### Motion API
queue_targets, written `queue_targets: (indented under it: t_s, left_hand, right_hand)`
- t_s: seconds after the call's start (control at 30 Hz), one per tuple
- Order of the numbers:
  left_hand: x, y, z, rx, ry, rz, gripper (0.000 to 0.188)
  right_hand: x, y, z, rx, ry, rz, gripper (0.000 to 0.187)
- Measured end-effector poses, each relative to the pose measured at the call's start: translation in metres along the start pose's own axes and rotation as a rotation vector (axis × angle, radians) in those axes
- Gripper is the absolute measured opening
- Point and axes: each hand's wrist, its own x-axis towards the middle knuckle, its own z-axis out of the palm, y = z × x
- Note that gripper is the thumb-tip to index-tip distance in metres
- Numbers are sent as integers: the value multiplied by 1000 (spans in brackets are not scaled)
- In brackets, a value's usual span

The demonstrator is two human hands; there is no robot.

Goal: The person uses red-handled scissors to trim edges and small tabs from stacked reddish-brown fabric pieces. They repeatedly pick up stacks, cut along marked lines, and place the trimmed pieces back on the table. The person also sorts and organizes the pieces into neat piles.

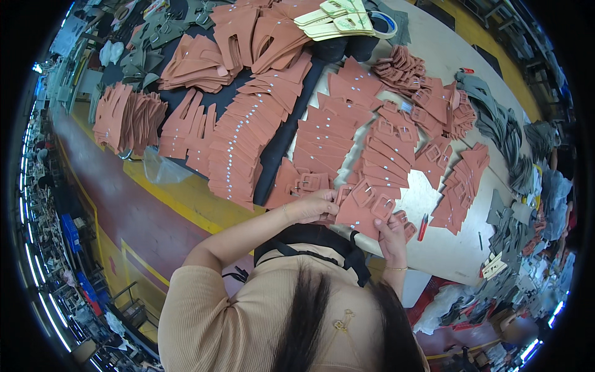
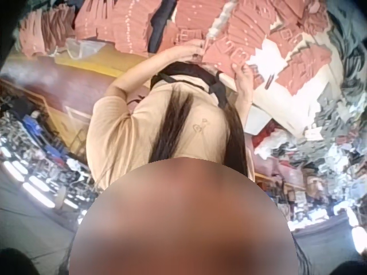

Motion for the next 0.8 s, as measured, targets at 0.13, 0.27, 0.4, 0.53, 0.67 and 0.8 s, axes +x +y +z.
queue_targets:
  t_s: [0.13,0.27,0.4,0.53,0.67,0.8]
  left_hand:
    - [-2,12,-2,-102,-20,-6,44]
    - [2,15,0,-59,-49,80,38]
    - [8,21,-10,448,49,1,26]
    - [1,59,-59,787,195,-91,15]
    - [-28,117,-115,-39,593,515,23]
    - [-26,173,-152,-63,893,545,26]
  right_hand:
    - [3,-18,10,-4,-9,21,33]
    - [4,-29,17,-66,3,10,32]
    - [13,-28,20,-84,82,-52,21]
    - [20,-28,17,-299,228,-198,17]
    - [17,-41,10,-427,252,-234,19]
    - [17,-47,14,-419,259,-235,20]
